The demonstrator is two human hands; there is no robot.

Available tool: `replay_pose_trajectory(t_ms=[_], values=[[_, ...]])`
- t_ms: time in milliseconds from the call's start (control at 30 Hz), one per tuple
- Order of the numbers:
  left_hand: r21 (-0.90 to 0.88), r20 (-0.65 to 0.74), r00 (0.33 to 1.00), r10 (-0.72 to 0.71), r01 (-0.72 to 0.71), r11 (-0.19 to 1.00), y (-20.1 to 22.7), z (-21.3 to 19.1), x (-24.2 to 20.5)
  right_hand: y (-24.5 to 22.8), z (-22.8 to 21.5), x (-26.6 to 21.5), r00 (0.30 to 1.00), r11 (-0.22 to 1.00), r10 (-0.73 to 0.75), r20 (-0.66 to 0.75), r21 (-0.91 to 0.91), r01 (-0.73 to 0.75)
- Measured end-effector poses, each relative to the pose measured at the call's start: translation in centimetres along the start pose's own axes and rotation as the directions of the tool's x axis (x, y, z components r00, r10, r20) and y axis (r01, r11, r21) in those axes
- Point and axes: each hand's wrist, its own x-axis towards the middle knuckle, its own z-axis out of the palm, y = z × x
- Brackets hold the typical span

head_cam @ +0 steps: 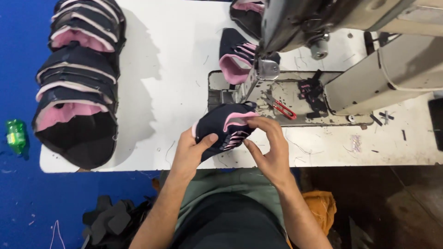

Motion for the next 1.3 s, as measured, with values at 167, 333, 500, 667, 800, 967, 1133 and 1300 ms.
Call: replay_pose_trajectory(t_ms=[167, 333, 500, 667, 800, 967, 1133, 1300], values=[[0.005, -0.001, 0.999, 0.032, -0.032, 0.999, 0.0, -0.8, -0.3, 0.2, 0.8, 0.0, 0.992, 0.995, 0.031, 0.121, -0.097, -0.02], [-0.076, 0.028, 0.997, -0.071, 0.073, 0.994, -0.7, -1.6, 0.6, -1.4, 0.5, 0.1, 0.986, 0.99, 0.047, 0.16, -0.142, -0.024], [0.336, -0.061, 0.992, 0.107, -0.08, 0.938, 2.0, 1.4, -0.4, 1.3, 2.1, -1.8, 0.995, 0.973, 0.098, -0.006, -0.211, -0.097], [0.586, -0.175, 0.94, 0.292, -0.139, 0.799, 2.7, 3.8, -1.7, 1.3, 2.9, -2.2, 0.995, 0.977, 0.046, -0.086, -0.205, -0.062], [0.611, -0.186, 0.946, 0.267, -0.102, 0.785, 1.9, 2.1, -1.0, 2.2, 3.0, -2.8, 0.97, 0.967, 0.229, -0.076, -0.096, -0.236], [0.537, -0.165, 0.964, 0.21, -0.091, 0.839, 1.7, 1.2, -0.3, 2.5, 2.5, -3.3, 0.917, 0.905, 0.396, 0.042, 0.154, -0.397], [0.41, -0.165, 0.949, 0.267, -0.18, 0.894, 1.3, 1.0, -0.3, 2.4, 2.6, -3.2, 0.923, 0.872, 0.376, 0.088, 0.305, -0.384], [0.34, -0.187, 0.954, 0.232, -0.159, 0.927, 1.2, 1.0, -0.3, 2.3, 2.4, -3.2, 0.929, 0.885, 0.352, 0.11, 0.283, -0.369]])
